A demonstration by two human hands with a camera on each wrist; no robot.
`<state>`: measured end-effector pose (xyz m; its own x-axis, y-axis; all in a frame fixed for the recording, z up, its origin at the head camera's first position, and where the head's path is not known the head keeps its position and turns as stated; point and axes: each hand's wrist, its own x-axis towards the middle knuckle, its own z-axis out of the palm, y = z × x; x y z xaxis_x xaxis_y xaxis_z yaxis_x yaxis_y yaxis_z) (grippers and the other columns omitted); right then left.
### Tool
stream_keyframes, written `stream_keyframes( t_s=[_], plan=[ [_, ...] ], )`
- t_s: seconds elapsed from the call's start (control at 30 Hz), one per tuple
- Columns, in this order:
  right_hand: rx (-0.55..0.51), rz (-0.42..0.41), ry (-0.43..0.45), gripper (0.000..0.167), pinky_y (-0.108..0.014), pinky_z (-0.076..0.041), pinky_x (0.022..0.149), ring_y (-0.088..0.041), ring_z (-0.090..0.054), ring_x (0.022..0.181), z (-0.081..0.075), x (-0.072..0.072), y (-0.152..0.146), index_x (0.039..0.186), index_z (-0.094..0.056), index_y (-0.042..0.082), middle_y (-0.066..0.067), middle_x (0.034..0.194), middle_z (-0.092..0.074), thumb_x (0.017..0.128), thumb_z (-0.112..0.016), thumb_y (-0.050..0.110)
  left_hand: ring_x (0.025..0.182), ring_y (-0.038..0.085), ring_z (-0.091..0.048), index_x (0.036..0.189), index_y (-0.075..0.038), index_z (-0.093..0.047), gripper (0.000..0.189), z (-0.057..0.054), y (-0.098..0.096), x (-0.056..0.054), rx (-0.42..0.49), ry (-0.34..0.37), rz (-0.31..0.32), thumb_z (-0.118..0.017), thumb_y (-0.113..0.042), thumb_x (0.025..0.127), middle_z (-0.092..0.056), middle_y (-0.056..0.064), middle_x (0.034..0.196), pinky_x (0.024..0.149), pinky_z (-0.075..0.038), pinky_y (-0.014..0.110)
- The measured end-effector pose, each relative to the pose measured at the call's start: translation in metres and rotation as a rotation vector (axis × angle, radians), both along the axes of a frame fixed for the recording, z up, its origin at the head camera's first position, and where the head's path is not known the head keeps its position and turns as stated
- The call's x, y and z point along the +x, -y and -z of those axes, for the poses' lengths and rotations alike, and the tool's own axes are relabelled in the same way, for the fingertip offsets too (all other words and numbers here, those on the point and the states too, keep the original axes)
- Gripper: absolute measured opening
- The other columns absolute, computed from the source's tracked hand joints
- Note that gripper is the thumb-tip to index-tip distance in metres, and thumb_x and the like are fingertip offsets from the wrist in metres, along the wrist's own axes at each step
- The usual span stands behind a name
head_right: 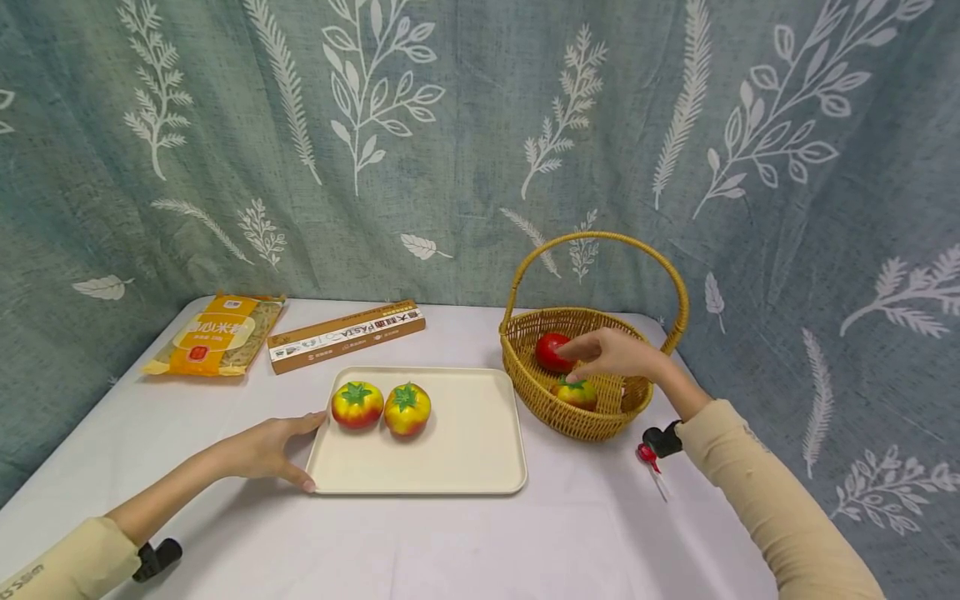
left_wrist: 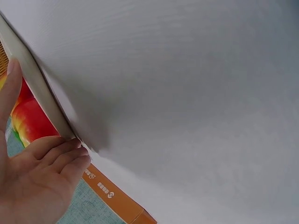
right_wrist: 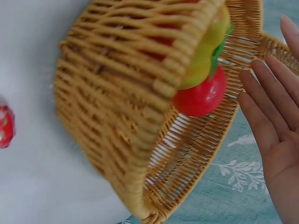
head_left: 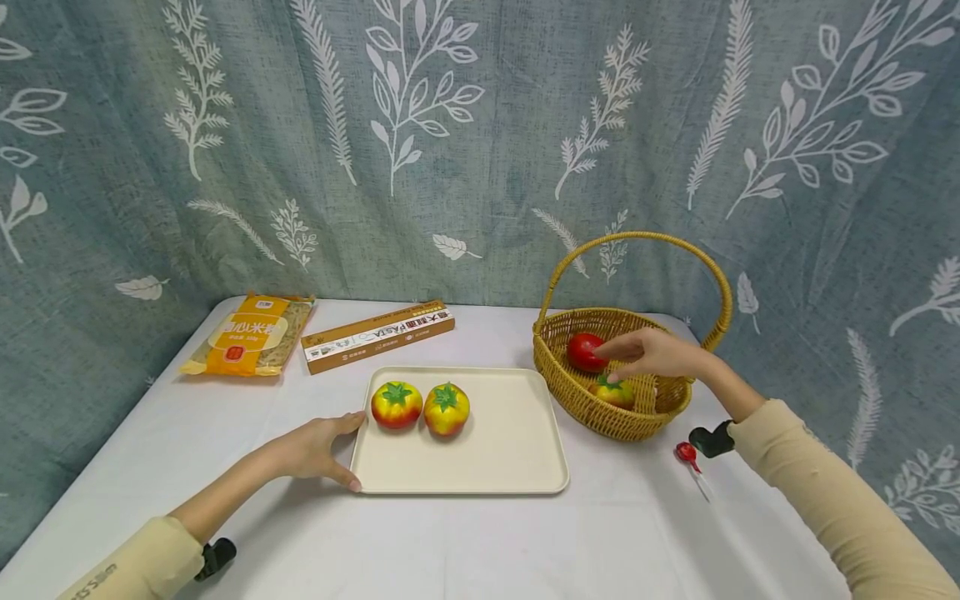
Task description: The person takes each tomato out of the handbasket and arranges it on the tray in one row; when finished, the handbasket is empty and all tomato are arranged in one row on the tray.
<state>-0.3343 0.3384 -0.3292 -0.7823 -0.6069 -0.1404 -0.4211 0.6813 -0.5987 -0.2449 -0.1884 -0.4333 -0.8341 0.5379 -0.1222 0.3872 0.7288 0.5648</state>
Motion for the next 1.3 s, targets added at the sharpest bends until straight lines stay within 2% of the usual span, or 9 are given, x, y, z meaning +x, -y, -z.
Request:
stream_keyframes(
  t_s=[0.3, 0.67, 0.97, 1.3],
  plan=[
    [0.097, -0.017, 0.017, 0.055, -0.043, -0.049, 0.096, -0.034, -0.056, 0.119, 0.009, -0.012, -0.004, 0.132, -0.057, 0.0, -0.019, 0.129, -0.059, 0.086, -0.074, 0.026, 0.135, 0.044, -0.034, 0.14, 0.014, -0.037, 0.109, -0.001, -0.001, 0.0, -0.005, 0.008, -0.012, -0.089, -0.039, 0.061, -0.037, 0.029, 0.146, 0.109, -0.03, 0.054],
    [0.182, -0.023, 0.074, 0.062, -0.047, -0.049, 0.096, -0.039, -0.055, 0.119, 0.018, -0.013, 0.003, 0.131, -0.055, -0.005, -0.024, 0.131, -0.056, 0.086, -0.074, 0.032, 0.136, 0.043, -0.033, 0.141, 0.013, -0.036, 0.108, -0.002, -0.003, 0.001, -0.014, 0.028, -0.026, -0.09, -0.038, 0.062, -0.036, 0.028, 0.147, 0.11, -0.029, 0.054],
    [0.257, -0.041, 0.016, 0.067, -0.047, -0.051, 0.093, -0.036, -0.058, 0.114, 0.026, -0.012, 0.0, 0.13, -0.055, -0.009, -0.021, 0.127, -0.06, 0.084, -0.075, 0.036, 0.136, 0.043, -0.033, 0.141, 0.013, -0.036, 0.109, -0.001, -0.002, 0.001, -0.016, 0.025, -0.028, -0.09, -0.038, 0.061, -0.036, 0.028, 0.147, 0.11, -0.029, 0.054],
    [0.204, 0.038, -0.04, 0.069, -0.047, -0.051, 0.093, -0.035, -0.058, 0.114, 0.026, -0.008, -0.008, 0.129, -0.058, -0.005, -0.019, 0.125, -0.061, 0.081, -0.076, 0.041, 0.136, 0.043, -0.033, 0.142, 0.012, -0.035, 0.11, 0.0, -0.001, 0.0, -0.013, 0.029, -0.027, -0.09, -0.039, 0.061, -0.036, 0.028, 0.147, 0.11, -0.028, 0.054]
  ],
)
